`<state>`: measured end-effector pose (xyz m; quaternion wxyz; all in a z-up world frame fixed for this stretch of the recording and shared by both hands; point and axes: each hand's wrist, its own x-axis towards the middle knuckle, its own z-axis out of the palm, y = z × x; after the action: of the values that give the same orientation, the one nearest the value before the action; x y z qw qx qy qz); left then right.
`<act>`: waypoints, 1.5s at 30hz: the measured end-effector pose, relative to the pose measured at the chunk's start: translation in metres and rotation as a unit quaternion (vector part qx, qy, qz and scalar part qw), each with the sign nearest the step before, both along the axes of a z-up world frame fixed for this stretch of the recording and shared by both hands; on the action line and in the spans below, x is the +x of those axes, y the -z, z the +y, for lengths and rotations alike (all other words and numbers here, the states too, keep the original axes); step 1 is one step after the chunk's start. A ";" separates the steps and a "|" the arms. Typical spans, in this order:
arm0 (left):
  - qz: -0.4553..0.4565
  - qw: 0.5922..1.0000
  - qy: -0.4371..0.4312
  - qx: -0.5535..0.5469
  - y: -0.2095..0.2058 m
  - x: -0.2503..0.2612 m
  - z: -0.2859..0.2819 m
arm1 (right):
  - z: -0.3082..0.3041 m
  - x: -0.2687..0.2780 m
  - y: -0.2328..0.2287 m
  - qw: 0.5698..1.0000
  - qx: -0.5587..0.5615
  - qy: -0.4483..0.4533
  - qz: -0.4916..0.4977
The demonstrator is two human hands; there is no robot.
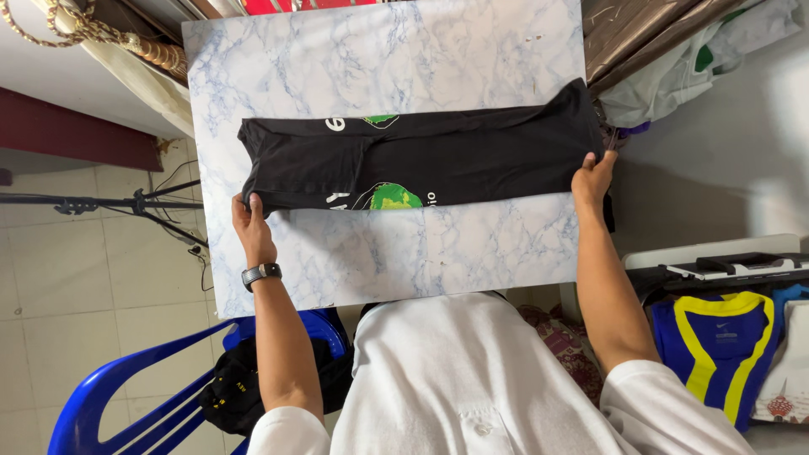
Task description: The person picks up a shirt from a chair, lays it flat on a table, and folds the sleeves and body into a rectangle before placing it inside an open suitcase.
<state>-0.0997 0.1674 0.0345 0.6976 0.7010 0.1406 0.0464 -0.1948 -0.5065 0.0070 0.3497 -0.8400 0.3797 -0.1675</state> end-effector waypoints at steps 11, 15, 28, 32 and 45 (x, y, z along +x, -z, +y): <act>0.094 0.995 -0.008 0.028 0.026 -0.017 0.024 | -0.013 -0.027 0.005 0.990 -0.010 -0.116 0.081; 0.062 0.998 -0.018 0.005 0.033 -0.025 0.028 | -0.010 -0.034 0.000 0.971 0.181 -0.050 -0.147; 0.087 0.994 -0.040 0.057 0.024 -0.039 0.021 | 0.013 -0.053 -0.025 0.989 -0.139 -0.045 0.005; 0.071 0.987 -0.017 0.141 0.008 -0.026 0.010 | 0.014 -0.024 -0.034 0.955 -0.268 -0.128 -0.011; -0.066 0.808 0.185 0.555 0.012 0.074 -0.041 | 0.018 0.065 -0.016 0.882 -0.358 -0.289 0.100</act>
<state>-0.0253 0.1266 0.0225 0.1923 0.9768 -0.0881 0.0325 -0.1302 -0.4885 0.0231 0.0186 -0.9927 0.0670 -0.0989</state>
